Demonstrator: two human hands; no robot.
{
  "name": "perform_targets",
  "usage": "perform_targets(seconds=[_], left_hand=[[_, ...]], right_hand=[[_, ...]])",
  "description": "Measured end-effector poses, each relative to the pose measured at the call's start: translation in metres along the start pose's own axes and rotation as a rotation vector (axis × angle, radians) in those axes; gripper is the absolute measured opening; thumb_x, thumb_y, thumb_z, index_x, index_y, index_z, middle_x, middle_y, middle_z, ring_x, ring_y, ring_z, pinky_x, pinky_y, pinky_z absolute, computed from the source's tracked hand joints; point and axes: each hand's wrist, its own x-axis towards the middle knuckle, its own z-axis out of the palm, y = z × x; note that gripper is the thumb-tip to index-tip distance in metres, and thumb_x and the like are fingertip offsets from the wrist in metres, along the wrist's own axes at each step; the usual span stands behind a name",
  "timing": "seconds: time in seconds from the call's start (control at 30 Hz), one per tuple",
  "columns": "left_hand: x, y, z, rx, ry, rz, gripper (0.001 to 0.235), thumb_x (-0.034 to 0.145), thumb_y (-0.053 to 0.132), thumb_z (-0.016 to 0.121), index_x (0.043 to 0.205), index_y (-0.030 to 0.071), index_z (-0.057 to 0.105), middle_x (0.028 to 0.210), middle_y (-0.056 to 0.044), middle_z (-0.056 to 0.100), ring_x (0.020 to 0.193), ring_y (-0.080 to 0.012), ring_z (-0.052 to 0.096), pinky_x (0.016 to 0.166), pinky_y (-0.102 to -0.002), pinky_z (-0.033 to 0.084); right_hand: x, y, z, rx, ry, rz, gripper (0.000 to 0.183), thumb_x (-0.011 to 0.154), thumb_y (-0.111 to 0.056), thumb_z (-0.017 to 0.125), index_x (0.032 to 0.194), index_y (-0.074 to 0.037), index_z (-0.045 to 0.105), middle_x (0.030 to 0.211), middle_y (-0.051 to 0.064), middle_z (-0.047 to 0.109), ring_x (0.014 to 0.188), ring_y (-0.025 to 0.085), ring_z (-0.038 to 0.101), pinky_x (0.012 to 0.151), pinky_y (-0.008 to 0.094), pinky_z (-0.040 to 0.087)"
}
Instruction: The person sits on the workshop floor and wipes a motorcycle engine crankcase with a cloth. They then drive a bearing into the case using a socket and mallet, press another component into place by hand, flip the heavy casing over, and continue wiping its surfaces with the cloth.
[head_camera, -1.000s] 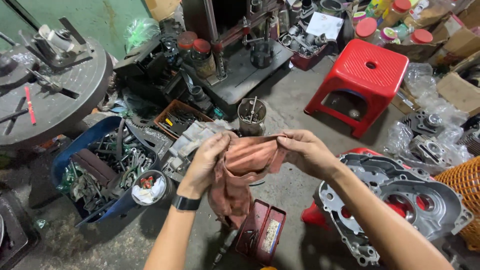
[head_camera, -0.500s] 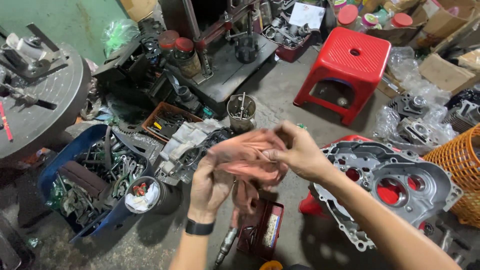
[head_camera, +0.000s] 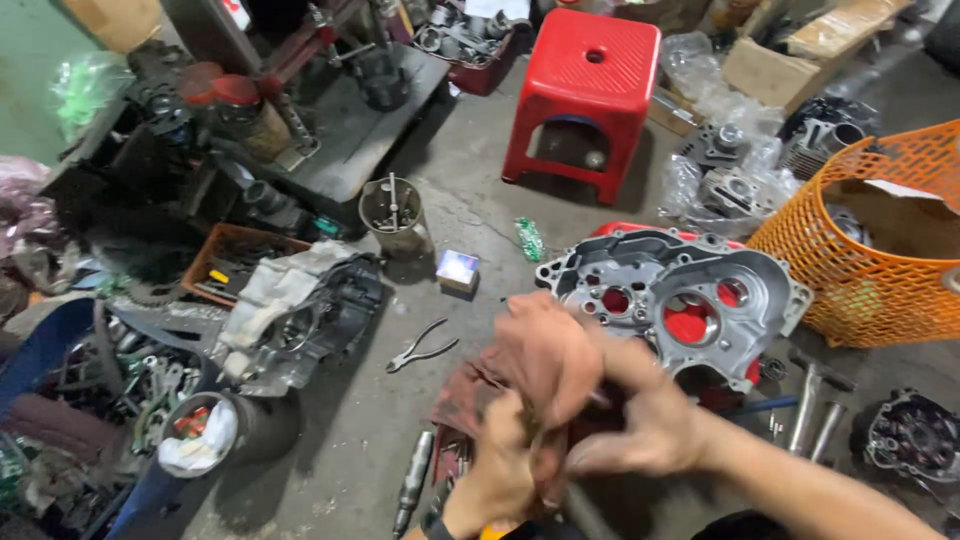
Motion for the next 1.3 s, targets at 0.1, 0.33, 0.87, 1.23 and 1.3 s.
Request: perform_targets(seconds=[0.1, 0.33, 0.87, 1.23, 1.3], left_hand=[[0.054, 0.105, -0.019, -0.313, -0.258, 0.194, 0.058, 0.089, 0.012, 0.077, 0.134, -0.01, 0.047, 0.118, -0.021, 0.063, 0.109, -0.0302, 0.063, 0.091, -0.036, 0.05], [0.076, -0.061, -0.006, -0.031, -0.1, -0.411, 0.033, 0.101, 0.015, 0.058, 0.126, 0.002, 0.075, 0.094, -0.009, 0.078, 0.085, -0.0228, 0.068, 0.076, -0.036, 0.058], [0.108, -0.108, 0.108, -0.816, 0.111, -0.558, 0.036, 0.108, 0.032, 0.051, 0.117, 0.0, 0.065, 0.104, 0.001, 0.064, 0.092, -0.0089, 0.056, 0.082, -0.028, 0.046], [0.101, -0.118, 0.119, -0.478, 0.258, -0.463, 0.049, 0.109, 0.034, 0.044, 0.075, 0.0, 0.053, 0.065, 0.001, 0.05, 0.064, -0.0082, 0.043, 0.055, -0.033, 0.036], [0.102, -0.114, 0.118, -0.464, 0.245, -0.48, 0.053, 0.11, 0.035, 0.044, 0.071, -0.001, 0.05, 0.064, 0.001, 0.047, 0.062, -0.0094, 0.041, 0.053, -0.035, 0.033]], right_hand=[[-0.113, 0.06, 0.026, -0.134, 0.097, 0.875, 0.058, 0.089, -0.015, 0.082, 0.142, -0.006, 0.06, 0.105, 0.012, 0.074, 0.096, 0.028, 0.064, 0.092, 0.037, 0.058], [-0.077, 0.079, -0.045, -0.121, 0.359, 0.51, 0.028, 0.085, 0.002, 0.049, 0.112, 0.003, 0.053, 0.152, 0.012, 0.054, 0.145, 0.029, 0.05, 0.116, 0.037, 0.043], [-0.042, 0.176, -0.042, -1.212, -0.533, 0.308, 0.07, 0.072, -0.013, 0.062, 0.134, 0.014, 0.045, 0.14, 0.033, 0.048, 0.14, 0.048, 0.038, 0.119, 0.055, 0.023], [-0.051, 0.141, -0.038, -0.863, -0.742, 0.292, 0.047, 0.08, -0.016, 0.059, 0.119, 0.011, 0.054, 0.123, 0.026, 0.056, 0.136, 0.048, 0.042, 0.121, 0.059, 0.021], [-0.056, 0.144, -0.043, -0.765, -0.503, 0.193, 0.044, 0.082, -0.009, 0.057, 0.122, 0.01, 0.056, 0.134, 0.029, 0.056, 0.139, 0.046, 0.046, 0.119, 0.046, 0.033]])
